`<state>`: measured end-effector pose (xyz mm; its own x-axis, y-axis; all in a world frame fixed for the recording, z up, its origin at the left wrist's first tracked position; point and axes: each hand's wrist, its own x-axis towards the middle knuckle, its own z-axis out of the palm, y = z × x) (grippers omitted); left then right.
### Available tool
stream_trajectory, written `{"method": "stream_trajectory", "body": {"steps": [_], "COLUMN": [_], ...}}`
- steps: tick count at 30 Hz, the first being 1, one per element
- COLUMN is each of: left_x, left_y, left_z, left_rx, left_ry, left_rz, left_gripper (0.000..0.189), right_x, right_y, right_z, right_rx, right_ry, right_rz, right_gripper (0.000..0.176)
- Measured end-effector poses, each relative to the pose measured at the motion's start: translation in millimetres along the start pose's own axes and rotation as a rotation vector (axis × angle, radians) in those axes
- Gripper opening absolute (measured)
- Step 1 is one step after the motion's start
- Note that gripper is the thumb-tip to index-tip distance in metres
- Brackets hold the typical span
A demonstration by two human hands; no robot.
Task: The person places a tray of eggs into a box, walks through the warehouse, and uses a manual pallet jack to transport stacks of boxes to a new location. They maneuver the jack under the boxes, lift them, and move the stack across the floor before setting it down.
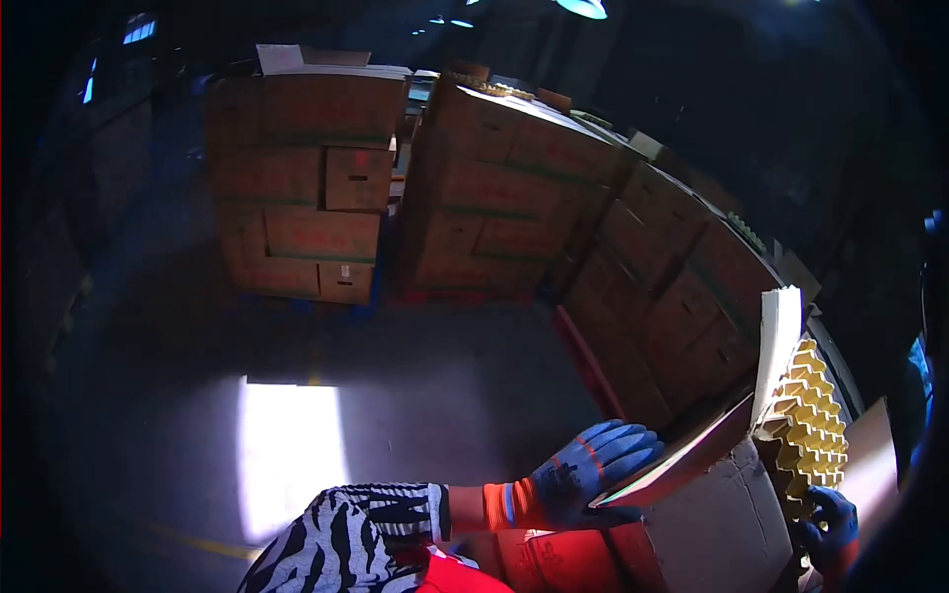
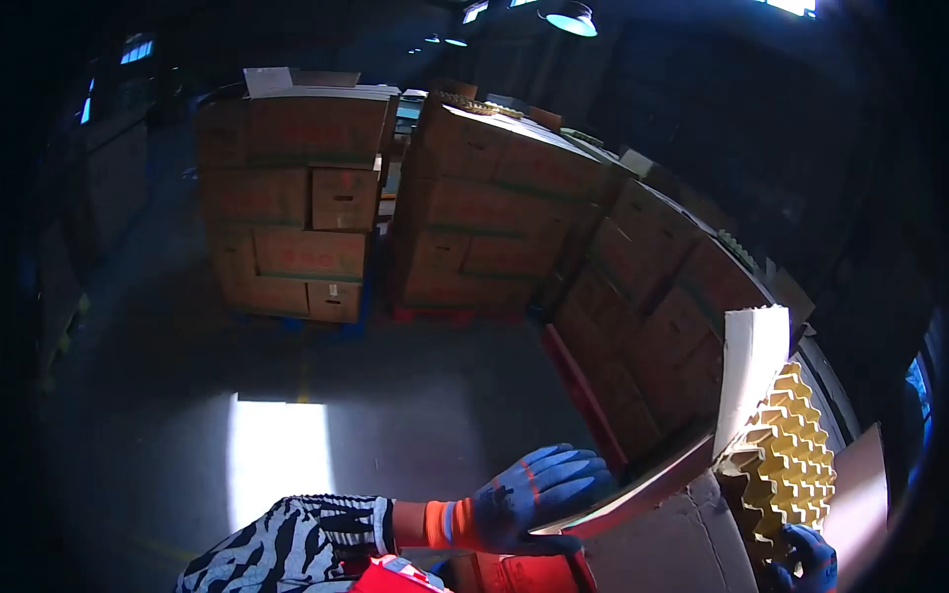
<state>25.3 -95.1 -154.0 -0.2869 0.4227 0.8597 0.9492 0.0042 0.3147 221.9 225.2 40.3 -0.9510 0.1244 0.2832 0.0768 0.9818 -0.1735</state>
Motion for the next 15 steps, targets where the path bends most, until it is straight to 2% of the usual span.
{"method": "stream_trajectory", "body": {"steps": [2, 6, 8, 10, 12, 14, 15], "left_x": [-66, -186, -240, -301, -354, -430, -455], "left_y": [-3, -5, -4, -4, 7, 24, 31], "left_z": [6, -17, -46, -72, -106, -138, -158], "left_rx": [0.085, 0.225, 0.248, 0.203, 0.153, 0.388, 0.366], "left_ry": [-0.024, -0.299, -0.601, -0.865, -0.966, -0.855, -0.878], "left_rz": [-0.254, -0.625, -0.735, -0.822, -1.072, -1.055, -1.128], "left_gripper": [0.068, 0.065, 0.065, 0.065, 0.068, 0.065, 0.066], "right_x": [-8, 25, 31, 14, -2, -5, -7], "right_y": [17, 70, 72, -5, -68, -111, -133], "right_z": [-7, -10, -12, -20, -29, -18, -13], "right_rx": [0.088, 0.236, 0.198, -0.133, -0.283, -0.237, -0.243], "right_ry": [-0.087, -0.095, -0.105, -0.136, -0.063, 0.212, 0.335], "right_rz": [0.055, 0.095, 0.158, 0.363, 0.394, 0.071, -0.091], "right_gripper": [0.050, 0.051, 0.048, 0.043, 0.038, 0.035, 0.034]}}
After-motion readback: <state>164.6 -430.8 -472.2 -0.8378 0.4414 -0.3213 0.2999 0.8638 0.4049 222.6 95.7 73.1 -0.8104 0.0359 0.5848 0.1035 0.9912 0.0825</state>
